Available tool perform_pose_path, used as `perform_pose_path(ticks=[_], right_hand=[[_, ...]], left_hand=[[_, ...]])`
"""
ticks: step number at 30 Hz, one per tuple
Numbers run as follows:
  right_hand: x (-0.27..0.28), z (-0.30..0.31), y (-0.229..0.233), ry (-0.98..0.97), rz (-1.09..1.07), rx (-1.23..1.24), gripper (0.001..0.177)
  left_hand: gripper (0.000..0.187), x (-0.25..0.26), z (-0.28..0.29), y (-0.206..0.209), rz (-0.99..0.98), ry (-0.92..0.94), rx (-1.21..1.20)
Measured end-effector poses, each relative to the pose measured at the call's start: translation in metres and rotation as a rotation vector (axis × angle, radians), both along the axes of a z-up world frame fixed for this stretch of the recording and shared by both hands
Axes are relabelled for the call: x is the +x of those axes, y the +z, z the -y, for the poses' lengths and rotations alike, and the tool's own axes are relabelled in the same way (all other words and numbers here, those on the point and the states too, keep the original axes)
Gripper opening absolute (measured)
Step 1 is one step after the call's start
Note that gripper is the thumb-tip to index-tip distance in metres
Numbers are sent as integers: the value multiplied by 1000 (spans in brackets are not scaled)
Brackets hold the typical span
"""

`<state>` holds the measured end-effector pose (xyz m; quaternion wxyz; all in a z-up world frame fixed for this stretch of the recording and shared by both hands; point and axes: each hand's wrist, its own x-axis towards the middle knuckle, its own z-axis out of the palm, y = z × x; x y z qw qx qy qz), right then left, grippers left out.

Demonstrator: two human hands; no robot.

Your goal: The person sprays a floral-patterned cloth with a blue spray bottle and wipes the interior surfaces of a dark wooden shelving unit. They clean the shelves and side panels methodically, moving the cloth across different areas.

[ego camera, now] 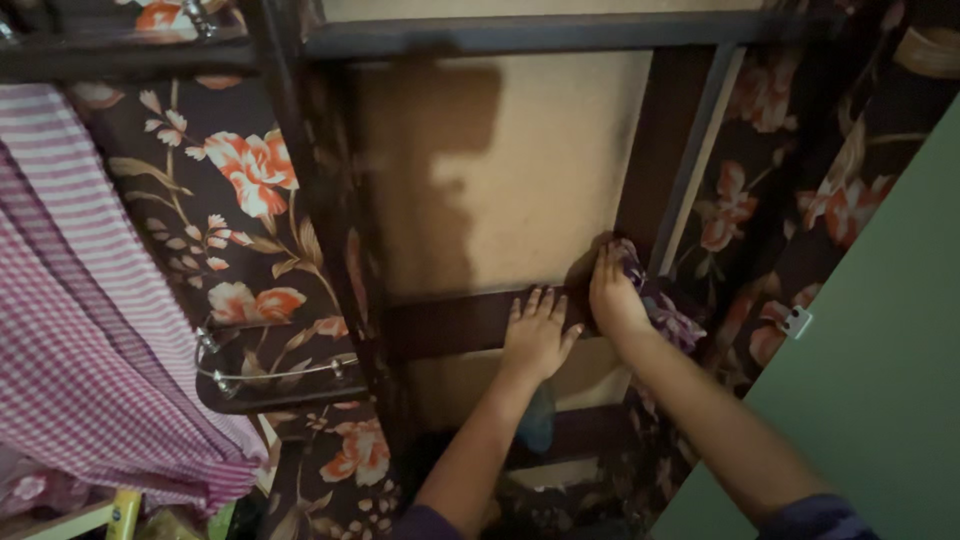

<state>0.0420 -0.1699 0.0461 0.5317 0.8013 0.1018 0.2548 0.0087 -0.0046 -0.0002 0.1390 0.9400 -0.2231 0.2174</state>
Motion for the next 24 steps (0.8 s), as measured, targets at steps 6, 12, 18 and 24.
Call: perform_pose_path(ticks=[6, 12, 18, 24], right_hand=[[8, -2, -13, 58, 5, 89, 60], [9, -26, -11, -187, -329, 264, 64], [32, -25, -20, -5, -311, 564, 19], [35, 22, 48, 468, -783, 1191, 29]], left_hand=[[68, -2, 1, 3, -12, 10, 16], [67, 4, 0, -2, -57, 6, 49], [72, 5, -2, 4, -86, -28, -14], [94, -8, -8, 20, -134, -32, 112]])
